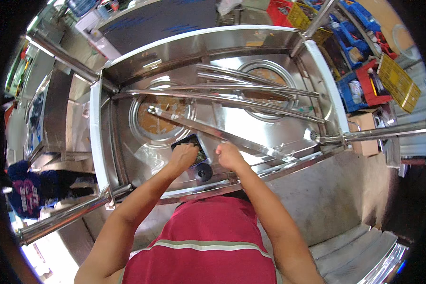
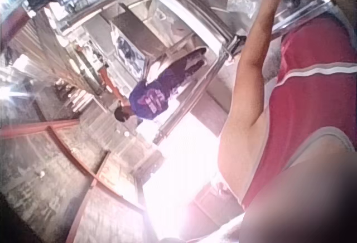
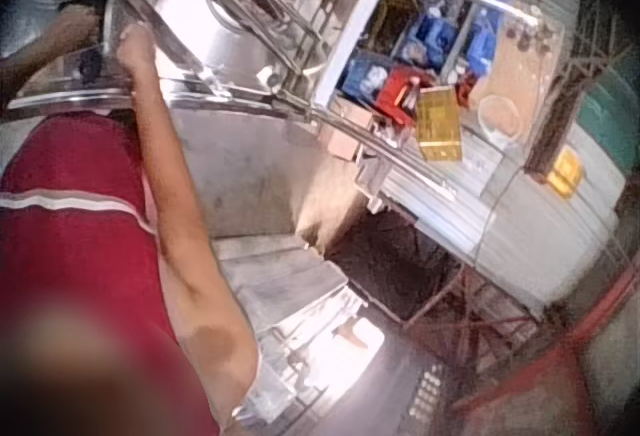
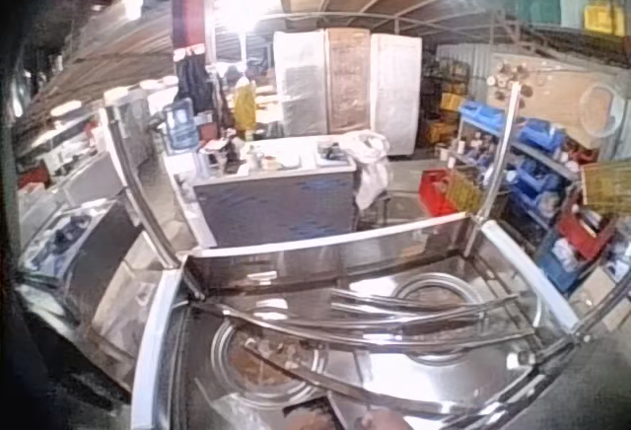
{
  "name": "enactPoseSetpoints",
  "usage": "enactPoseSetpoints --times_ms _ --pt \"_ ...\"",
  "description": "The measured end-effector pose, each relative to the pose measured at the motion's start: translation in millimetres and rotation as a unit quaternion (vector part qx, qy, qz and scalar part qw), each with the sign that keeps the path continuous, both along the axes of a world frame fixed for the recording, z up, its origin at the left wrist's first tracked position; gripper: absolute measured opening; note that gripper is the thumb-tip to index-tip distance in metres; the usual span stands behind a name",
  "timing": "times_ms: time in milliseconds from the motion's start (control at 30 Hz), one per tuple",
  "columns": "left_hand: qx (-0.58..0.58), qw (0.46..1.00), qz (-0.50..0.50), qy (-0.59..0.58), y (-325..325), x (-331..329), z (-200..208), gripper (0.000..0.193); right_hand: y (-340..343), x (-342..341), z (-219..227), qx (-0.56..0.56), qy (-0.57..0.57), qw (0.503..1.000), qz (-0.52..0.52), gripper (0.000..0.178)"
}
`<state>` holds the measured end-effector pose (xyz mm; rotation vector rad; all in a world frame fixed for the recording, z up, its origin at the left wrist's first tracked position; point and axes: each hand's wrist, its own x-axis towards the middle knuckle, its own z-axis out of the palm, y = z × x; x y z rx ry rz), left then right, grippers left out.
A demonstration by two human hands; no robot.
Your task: The person retrieves a small box from a shelf and then assembles a stainless steel frame structure by inserting and tightening metal rods into a central hub. The person repeatedly adjusts and secures the rods to form a stable frame.
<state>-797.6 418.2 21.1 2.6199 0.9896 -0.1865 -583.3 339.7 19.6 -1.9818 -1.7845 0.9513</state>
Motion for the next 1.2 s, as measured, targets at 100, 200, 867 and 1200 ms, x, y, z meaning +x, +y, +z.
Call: enactPoseSetpoints --times_ms 100,200,867,1200 --pt "0.003 1.000 -0.003 -0.009 3 -4 -2 0.013 0 -2 -6 -0.018 0.037 0.999 -0.004 0.015" --pt "0.007 1.000 0.001 -0.016 2 -4 3 0.016 2 -5 -1 0.013 0.023 0.999 -0.022 0.016" --pt "-0.138 0.852 0.451 -0.226 -104 -66 146 0.026 259 228 20 0.037 -0.160 0.986 0.022 0.036" --pt "-0.106 0.814 0.531 -0.209 -168 -77 164 0.029 283 256 -19 -0.089 -0.230 0.964 0.103 0.032"
